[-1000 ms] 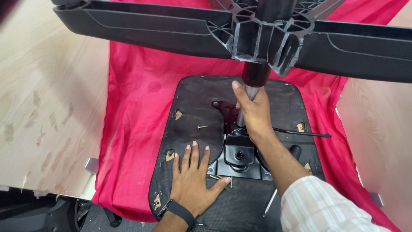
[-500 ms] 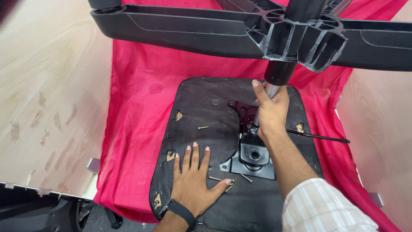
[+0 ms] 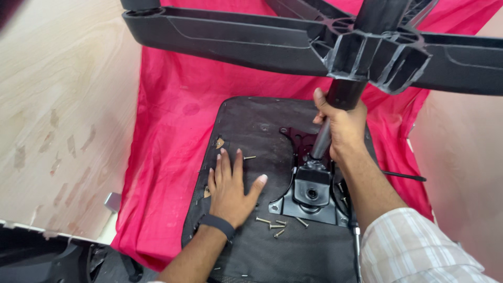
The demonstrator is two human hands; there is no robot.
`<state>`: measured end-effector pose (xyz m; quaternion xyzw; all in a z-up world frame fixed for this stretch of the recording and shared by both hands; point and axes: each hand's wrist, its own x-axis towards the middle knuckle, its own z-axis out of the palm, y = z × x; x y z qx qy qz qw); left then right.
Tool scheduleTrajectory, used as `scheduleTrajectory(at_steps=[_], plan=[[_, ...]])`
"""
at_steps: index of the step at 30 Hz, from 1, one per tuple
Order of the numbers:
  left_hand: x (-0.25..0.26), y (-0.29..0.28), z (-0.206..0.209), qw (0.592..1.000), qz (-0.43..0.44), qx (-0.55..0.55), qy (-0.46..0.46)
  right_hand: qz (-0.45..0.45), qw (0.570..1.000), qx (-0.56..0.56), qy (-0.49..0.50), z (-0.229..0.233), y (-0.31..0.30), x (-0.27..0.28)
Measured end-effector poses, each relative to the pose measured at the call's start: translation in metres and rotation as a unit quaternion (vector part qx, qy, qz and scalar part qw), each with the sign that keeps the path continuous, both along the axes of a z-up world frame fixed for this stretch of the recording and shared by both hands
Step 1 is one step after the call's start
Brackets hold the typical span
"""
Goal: The person uses a screwdriver to tighten screws on the underside of an office chair seat, securing the seat to the gas lift and base assembly. The chair is inverted on a red cloth during the process.
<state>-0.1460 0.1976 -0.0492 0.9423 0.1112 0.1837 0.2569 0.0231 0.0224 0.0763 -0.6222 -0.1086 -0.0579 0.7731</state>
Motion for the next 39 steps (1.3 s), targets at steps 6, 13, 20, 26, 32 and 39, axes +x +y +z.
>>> scheduleTrajectory(at_steps=[6, 13, 20, 26, 32, 39], plan=[[0.049, 0.026, -0.013, 0.986, -0.146, 0.007, 0.079, 0.033, 0.981, -0.187, 0.026, 0.009, -0.022, -0.001], [0.008, -0.011, -0.013, 0.982, -0.172, -0.077, -0.001, -0.183, 0.894, -0.388, -0.13, -0.061, -0.043, -0.092], [-0.032, -0.043, -0.023, 0.981, -0.187, 0.028, -0.034, -0.141, 0.736, -0.644, -0.152, -0.109, -0.076, -0.102], [-0.038, -0.041, -0.04, 0.972, -0.214, 0.095, -0.009, -0.122, 0.69, -0.707, -0.098, -0.118, -0.085, -0.134], [-0.047, -0.05, -0.059, 0.969, -0.196, 0.141, -0.045, -0.134, 0.708, -0.677, -0.149, -0.113, -0.095, -0.151], [-0.054, -0.054, -0.063, 0.981, -0.176, 0.082, 0.024, -0.143, 0.769, -0.62, -0.054, -0.106, -0.099, -0.151]])
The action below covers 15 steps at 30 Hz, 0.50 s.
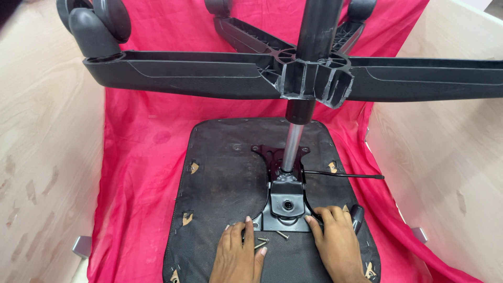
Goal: The person uses a screwdriver to tighten screws on the underside of an office chair seat, securing the seat to the gas lift and base assembly. The chair is inverted on a red cloth during the process.
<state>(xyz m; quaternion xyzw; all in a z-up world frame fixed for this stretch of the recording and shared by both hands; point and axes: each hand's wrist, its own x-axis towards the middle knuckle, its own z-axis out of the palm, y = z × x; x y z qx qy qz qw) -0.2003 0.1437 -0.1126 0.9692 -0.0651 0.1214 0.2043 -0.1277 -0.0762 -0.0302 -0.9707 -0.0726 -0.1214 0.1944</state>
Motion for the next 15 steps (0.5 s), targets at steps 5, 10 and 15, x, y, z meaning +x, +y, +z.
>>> scheduleTrajectory(at_steps=[5, 10, 15], plan=[[-0.008, 0.003, 0.003, 0.999, -0.019, -0.024, 0.043, -0.014, 0.999, 0.033, 0.002, -0.007, -0.008, 0.005], [-0.009, 0.001, 0.003, 0.999, -0.04, -0.005, 0.009, 0.04, 0.994, 0.009, 0.098, -0.006, -0.017, 0.018], [-0.003, -0.007, 0.008, 0.986, -0.145, 0.025, -0.077, 0.074, 0.99, 0.024, 0.122, 0.005, -0.023, 0.03]])
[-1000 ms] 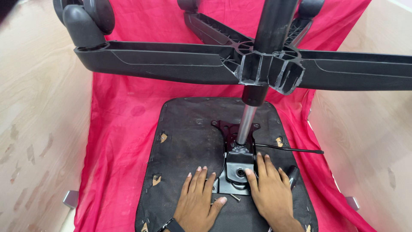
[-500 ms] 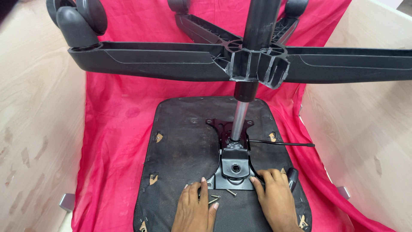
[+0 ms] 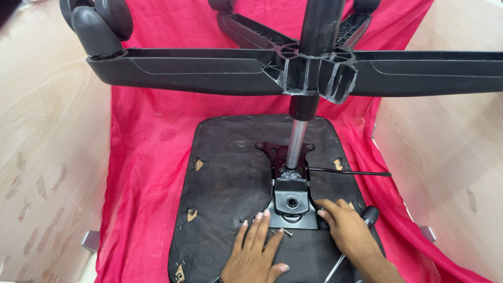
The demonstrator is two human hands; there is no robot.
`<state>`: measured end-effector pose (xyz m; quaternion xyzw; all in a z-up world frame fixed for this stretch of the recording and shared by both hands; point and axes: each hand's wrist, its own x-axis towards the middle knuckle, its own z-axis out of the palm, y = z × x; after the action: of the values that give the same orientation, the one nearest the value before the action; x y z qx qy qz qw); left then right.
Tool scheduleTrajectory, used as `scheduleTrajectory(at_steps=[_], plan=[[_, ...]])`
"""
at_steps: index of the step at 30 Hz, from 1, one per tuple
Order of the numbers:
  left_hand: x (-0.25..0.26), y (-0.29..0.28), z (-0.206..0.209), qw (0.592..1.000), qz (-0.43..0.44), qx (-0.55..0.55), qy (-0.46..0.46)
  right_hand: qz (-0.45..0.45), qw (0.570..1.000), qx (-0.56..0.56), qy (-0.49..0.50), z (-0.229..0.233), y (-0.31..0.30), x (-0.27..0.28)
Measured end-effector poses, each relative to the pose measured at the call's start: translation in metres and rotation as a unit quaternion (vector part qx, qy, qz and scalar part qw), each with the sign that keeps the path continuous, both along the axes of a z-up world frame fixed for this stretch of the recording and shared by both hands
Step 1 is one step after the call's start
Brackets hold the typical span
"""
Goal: The person uses a screwdriver to tighten screws on the underside of an office chair seat, securing the seat to the gas lift and base assembly. The chair is inverted on a red cloth during the process.
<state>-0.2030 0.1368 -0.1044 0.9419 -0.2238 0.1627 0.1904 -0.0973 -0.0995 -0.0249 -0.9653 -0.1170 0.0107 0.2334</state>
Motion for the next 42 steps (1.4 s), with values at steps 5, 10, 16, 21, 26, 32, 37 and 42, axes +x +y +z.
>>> scheduleTrajectory(at_steps=[5, 10, 16, 21, 26, 32, 37, 42], plan=[[0.017, -0.024, 0.003, 0.994, -0.086, 0.021, 0.069, -0.016, 0.999, -0.003, 0.046, 0.003, 0.005, 0.012], [0.027, -0.04, -0.002, 0.99, -0.14, 0.018, 0.004, 0.035, 0.998, 0.053, -0.022, -0.004, 0.002, 0.021], [0.027, -0.031, 0.024, 0.984, -0.153, -0.079, 0.044, -0.014, 0.995, 0.075, -0.07, 0.001, 0.006, 0.015], [0.061, -0.025, 0.081, 0.978, 0.014, -0.201, -0.06, -0.104, 0.986, 0.133, 0.001, 0.026, 0.023, 0.002], [0.173, -0.01, 0.15, 0.876, 0.063, -0.47, 0.085, 0.059, 0.988, 0.142, 0.02, 0.034, 0.037, -0.02], [0.233, 0.0, 0.207, 0.822, -0.138, -0.496, 0.242, -0.03, 0.984, 0.114, -0.135, 0.011, 0.061, -0.019], [0.222, -0.013, 0.214, 0.765, -0.151, -0.569, 0.261, -0.068, 0.994, 0.081, 0.002, 0.004, 0.091, 0.007], [0.214, -0.015, 0.215, 0.781, -0.101, -0.566, 0.244, -0.094, 0.995, 0.026, 0.031, 0.019, 0.115, 0.006]])
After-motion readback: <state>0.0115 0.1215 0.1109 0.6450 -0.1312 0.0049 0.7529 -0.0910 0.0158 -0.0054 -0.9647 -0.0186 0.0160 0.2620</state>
